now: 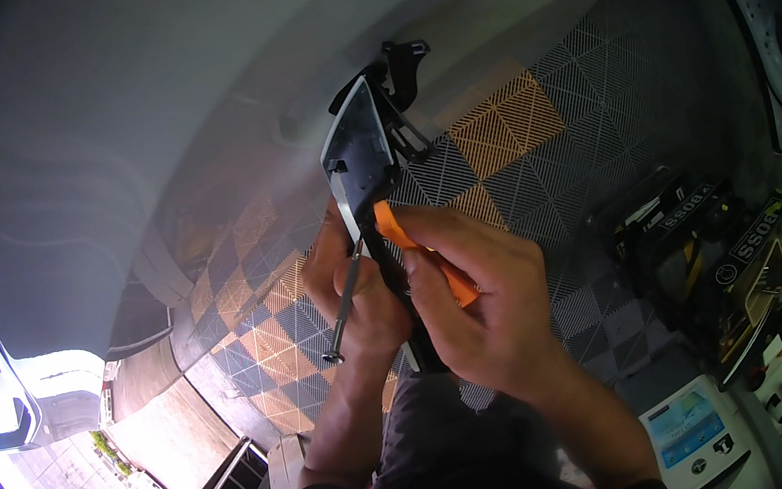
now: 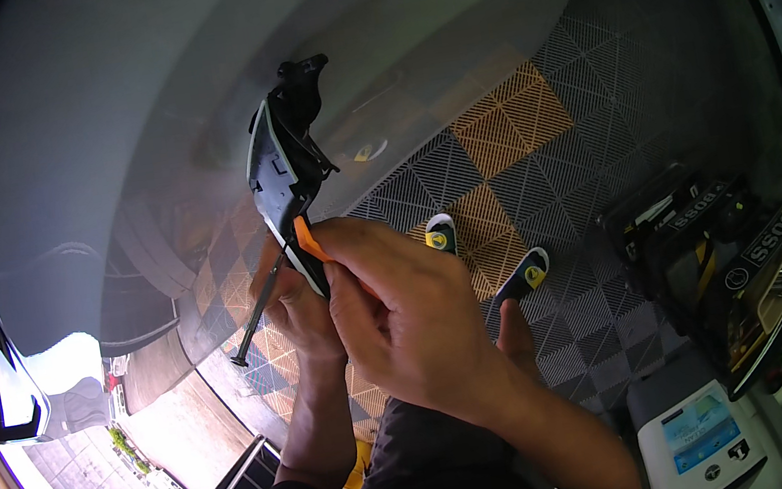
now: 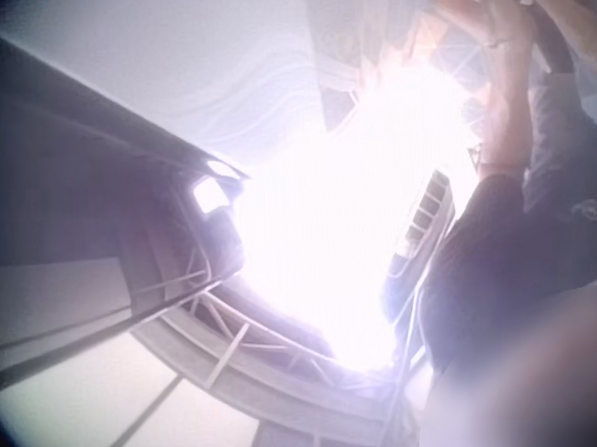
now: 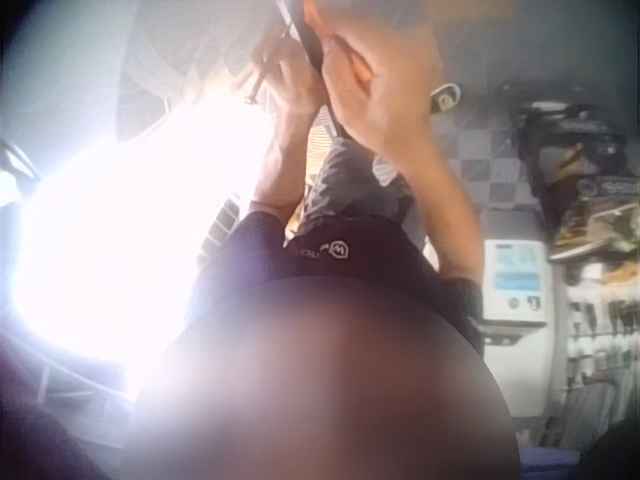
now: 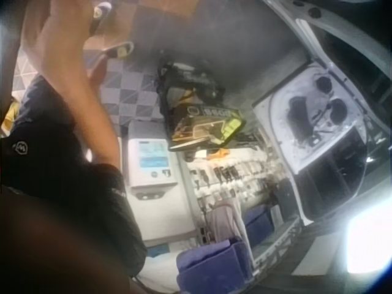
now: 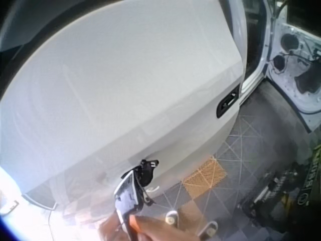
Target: The person installs a new door handle assembly onto a white car door. They use an orange plastic pry tool to remove a label and a socket wrench to tighten mounting bolts. The person repeatedly checks fitment and alignment while working on the door.
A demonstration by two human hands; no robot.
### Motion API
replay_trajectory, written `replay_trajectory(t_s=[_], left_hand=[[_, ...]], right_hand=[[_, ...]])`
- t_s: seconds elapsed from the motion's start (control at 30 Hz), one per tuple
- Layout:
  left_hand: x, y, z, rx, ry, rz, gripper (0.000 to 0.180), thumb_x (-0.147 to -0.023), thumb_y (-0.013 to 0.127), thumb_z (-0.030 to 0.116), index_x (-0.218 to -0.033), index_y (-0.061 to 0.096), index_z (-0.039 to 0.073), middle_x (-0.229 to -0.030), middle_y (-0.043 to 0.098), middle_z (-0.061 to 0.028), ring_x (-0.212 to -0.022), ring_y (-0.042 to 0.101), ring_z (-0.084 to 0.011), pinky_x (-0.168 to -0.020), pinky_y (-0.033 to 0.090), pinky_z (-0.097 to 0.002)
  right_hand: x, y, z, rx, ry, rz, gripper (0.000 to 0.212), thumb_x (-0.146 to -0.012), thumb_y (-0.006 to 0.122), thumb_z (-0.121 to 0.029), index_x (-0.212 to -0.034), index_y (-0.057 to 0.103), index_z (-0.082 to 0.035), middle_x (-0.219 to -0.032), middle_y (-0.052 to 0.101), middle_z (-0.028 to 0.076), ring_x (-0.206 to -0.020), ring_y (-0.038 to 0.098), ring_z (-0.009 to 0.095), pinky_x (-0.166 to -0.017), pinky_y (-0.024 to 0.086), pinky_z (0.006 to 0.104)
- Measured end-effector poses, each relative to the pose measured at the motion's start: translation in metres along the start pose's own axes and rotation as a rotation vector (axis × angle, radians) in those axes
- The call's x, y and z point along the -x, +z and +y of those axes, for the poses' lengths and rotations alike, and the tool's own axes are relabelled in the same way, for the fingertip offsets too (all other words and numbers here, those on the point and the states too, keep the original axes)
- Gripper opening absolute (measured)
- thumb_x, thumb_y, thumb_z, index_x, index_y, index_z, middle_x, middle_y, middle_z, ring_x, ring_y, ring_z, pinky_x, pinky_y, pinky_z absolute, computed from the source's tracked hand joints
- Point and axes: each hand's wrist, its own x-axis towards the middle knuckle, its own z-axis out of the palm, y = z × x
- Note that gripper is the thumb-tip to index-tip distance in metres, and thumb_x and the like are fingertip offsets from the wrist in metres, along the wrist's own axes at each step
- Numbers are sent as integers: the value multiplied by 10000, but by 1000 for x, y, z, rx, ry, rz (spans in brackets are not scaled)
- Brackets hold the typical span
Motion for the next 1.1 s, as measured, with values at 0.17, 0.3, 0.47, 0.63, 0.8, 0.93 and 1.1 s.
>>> replay_trajectory(t_s=[0.17, 0.3, 0.47, 0.63, 0.8, 0.93, 1.1], left_hand=[[2, -2, 2, -63, -49, -37, 911, -1031, 367, 746, -1265, 637, -92, -795, 639, -63, -672, 571, -102, -558, 439, -288], [4, -4, 4, -75, -74, -49, 958, -1003, 372, 794, -1269, 634, -88, -813, 648, -45, -675, 572, -96, -573, 450, -279], [4, 1, 7, -12, -80, -36, 1022, -960, 369, 850, -1313, 622, -75, -787, 648, -27, -655, 589, -78, -566, 459, -255], [7, 3, 8, -11, -147, -20, 1108, -922, 353, 893, -1399, 578, -82, -674, 596, 3, -521, 559, -60, -453, 421, -238], [12, 3, 2, 98, -219, -1, 1016, -884, 418, 884, -1194, 564, -72, -681, 546, -12, -458, 542, -68, -391, 437, -214], [11, 4, -4, 108, -228, -15, 1042, -905, 408, 872, -1285, 545, -89, -646, 539, -10, -465, 539, -70, -409, 443, -227], [15, 6, -3, 142, -227, -13, 1065, -976, 358, 816, -1488, 471, -111, -584, 531, 2, -455, 536, -71, -419, 432, -240]], right_hand=[[-1, 1, -7, 42, 29, -22, 270, -941, 633, 40, -1203, 675, 86, -869, 734, 166, -704, 740, 190, -622, 562, 288], [-2, 11, -22, 232, 60, -2, 252, -945, 630, 32, -1188, 668, 86, -787, 704, 149, -668, 736, 189, -568, 539, 308], [-8, 4, -28, 192, 162, -22, 242, -970, 603, -1, -1195, 660, 70, -808, 714, 136, -652, 732, 187, -567, 542, 295], [7, -20, -22, -51, 199, 23, 249, -991, 578, -32, -1200, 670, 67, -939, 751, 130, -672, 705, 132, -585, 538, 241], [82, -164, -25, 460, 374, 321, 279, -1015, 550, -57, -1240, 680, 44, -1098, 664, 111, -901, 606, 87, -656, 470, 225], [179, -387, 8, 1272, 522, 757, 416, -1070, 573, -273, -1350, 651, 24, -1190, 705, 122, -1045, 695, 246, -891, 542, 371], [310, -577, 82, 1510, 896, 832, 507, -1045, 573, -366, -1393, 641, -4, -1229, 699, 218, -1150, 676, 410, -969, 515, 457]])
